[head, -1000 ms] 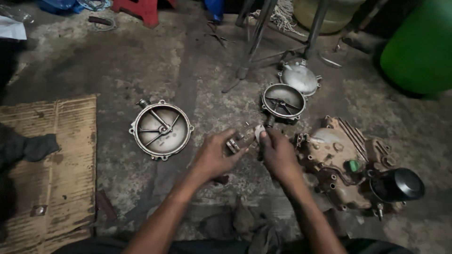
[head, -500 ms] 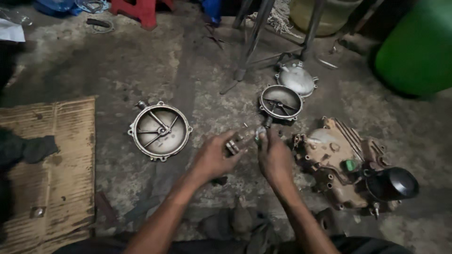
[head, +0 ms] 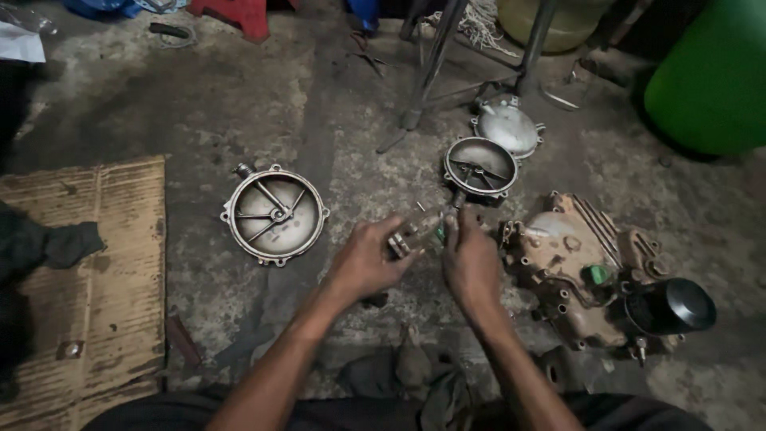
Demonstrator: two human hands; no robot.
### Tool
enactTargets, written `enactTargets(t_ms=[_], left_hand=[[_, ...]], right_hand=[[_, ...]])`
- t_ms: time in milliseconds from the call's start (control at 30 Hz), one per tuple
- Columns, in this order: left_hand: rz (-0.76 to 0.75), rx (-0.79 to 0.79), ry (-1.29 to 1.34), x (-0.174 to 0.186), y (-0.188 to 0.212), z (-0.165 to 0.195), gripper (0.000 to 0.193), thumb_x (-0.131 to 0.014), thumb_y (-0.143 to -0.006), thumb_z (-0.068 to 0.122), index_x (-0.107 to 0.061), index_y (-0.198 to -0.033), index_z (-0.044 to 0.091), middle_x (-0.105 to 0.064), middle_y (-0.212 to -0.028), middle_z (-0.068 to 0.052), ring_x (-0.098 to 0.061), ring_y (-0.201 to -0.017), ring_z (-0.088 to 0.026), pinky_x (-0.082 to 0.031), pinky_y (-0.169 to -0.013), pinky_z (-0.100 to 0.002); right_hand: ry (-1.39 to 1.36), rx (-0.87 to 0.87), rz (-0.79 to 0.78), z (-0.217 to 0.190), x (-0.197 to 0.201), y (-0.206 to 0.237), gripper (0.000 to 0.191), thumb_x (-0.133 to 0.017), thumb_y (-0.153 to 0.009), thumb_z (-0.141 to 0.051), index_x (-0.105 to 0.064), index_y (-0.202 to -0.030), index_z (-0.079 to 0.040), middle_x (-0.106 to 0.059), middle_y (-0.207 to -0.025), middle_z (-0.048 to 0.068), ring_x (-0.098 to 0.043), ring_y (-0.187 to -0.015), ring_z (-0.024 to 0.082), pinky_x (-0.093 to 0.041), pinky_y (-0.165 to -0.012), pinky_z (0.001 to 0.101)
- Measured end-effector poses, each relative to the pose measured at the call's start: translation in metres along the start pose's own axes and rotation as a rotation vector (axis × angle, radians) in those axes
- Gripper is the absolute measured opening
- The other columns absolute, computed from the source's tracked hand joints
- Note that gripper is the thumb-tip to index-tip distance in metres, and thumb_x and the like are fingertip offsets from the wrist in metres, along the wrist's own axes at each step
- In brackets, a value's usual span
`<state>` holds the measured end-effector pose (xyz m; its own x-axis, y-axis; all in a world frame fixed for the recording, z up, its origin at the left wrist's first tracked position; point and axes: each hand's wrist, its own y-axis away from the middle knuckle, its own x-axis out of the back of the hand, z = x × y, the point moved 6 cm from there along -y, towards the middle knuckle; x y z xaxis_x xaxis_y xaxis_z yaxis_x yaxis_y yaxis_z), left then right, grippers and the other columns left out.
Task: The person is sitting on the floor and working on mechanical parts, likely from a vehicle. They use a screwdriver to remove screws from a circular metal part and then use a metal file to smooth or shape a smaller component. The person handles various tools and parts throughout the process.
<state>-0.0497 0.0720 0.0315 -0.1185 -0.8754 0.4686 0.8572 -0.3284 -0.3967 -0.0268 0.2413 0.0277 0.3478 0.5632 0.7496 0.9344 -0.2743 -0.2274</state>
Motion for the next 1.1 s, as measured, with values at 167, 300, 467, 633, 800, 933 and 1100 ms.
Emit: enactTargets(t_ms=[167,300,467,633,800,933,1100], left_hand=[[-0.01,0.102,0.027,-0.001,0.0,-0.004,0.034,-0.082,-0.079,0.017,-0.072,-0.109,0.005,-0.075,-0.081,-0.015,-0.073,-0.065,-0.025,-0.055,-0.06,-0.039],[0.003,-0.021,-0.019,-0.001,0.0,0.003,0.036,-0.084,-0.076,0.014,-0.072,-0.108,0.003,-0.074,-0.081,-0.016,-0.072,-0.069,-0.022,-0.055,-0.062,-0.038],[-0.004,-0.001,0.017,-0.002,-0.001,-0.004,0.031,-0.083,-0.08,0.015,-0.07,-0.105,0.001,-0.074,-0.081,-0.015,-0.071,-0.067,-0.02,-0.055,-0.063,-0.035],[0.032,0.101,0.064,-0.005,-0.002,-0.019,0.033,-0.083,-0.078,0.017,-0.071,-0.105,0.002,-0.075,-0.082,-0.015,-0.071,-0.067,-0.022,-0.055,-0.059,-0.037],[0.002,0.081,-0.038,-0.008,-0.001,-0.031,0.034,-0.085,-0.077,0.02,-0.072,-0.103,0.003,-0.076,-0.086,-0.015,-0.075,-0.07,-0.021,-0.057,-0.064,-0.036],[0.076,0.052,-0.015,-0.009,-0.001,-0.037,0.042,-0.087,-0.076,0.021,-0.07,-0.109,0.001,-0.075,-0.091,-0.016,-0.074,-0.07,-0.025,-0.057,-0.064,-0.036],[0.111,-0.142,-0.067,-0.005,0.002,-0.022,0.045,-0.088,-0.076,0.022,-0.07,-0.112,0.003,-0.075,-0.089,-0.016,-0.072,-0.074,-0.022,-0.057,-0.065,-0.035]], right_hand=[[-0.077,0.064,0.062,0.006,-0.009,0.001,0.028,-0.051,-0.103,-0.028,-0.061,-0.117,-0.005,-0.068,-0.095,0.03,-0.064,-0.089,0.052,-0.048,-0.071,0.0577],[-0.234,0.107,0.128,0.011,-0.014,0.005,0.034,-0.049,-0.101,-0.026,-0.059,-0.125,-0.004,-0.068,-0.101,0.03,-0.066,-0.09,0.05,-0.051,-0.071,0.0531],[-0.17,-0.098,0.066,0.027,-0.029,0.007,0.033,-0.048,-0.107,-0.033,-0.063,-0.117,-0.005,-0.069,-0.101,0.026,-0.065,-0.093,0.049,-0.049,-0.076,0.0536],[-0.092,0.054,0.131,0.022,-0.029,0.006,0.033,-0.049,-0.106,-0.033,-0.062,-0.104,-0.003,-0.065,-0.094,0.027,-0.061,-0.092,0.05,-0.046,-0.077,0.0542],[-0.16,0.01,0.128,0.021,-0.029,0.006,0.033,-0.047,-0.107,-0.032,-0.063,-0.108,-0.002,-0.065,-0.096,0.028,-0.06,-0.089,0.05,-0.046,-0.075,0.0535],[-0.2,0.027,0.113,0.017,-0.026,0.011,0.031,-0.05,-0.105,-0.031,-0.065,-0.104,-0.003,-0.066,-0.096,0.026,-0.064,-0.09,0.047,-0.048,-0.075,0.0509],[-0.272,-0.077,0.109,0.02,-0.024,0.012,0.029,-0.052,-0.105,-0.029,-0.064,-0.104,-0.002,-0.066,-0.094,0.025,-0.064,-0.085,0.044,-0.049,-0.075,0.0485]])
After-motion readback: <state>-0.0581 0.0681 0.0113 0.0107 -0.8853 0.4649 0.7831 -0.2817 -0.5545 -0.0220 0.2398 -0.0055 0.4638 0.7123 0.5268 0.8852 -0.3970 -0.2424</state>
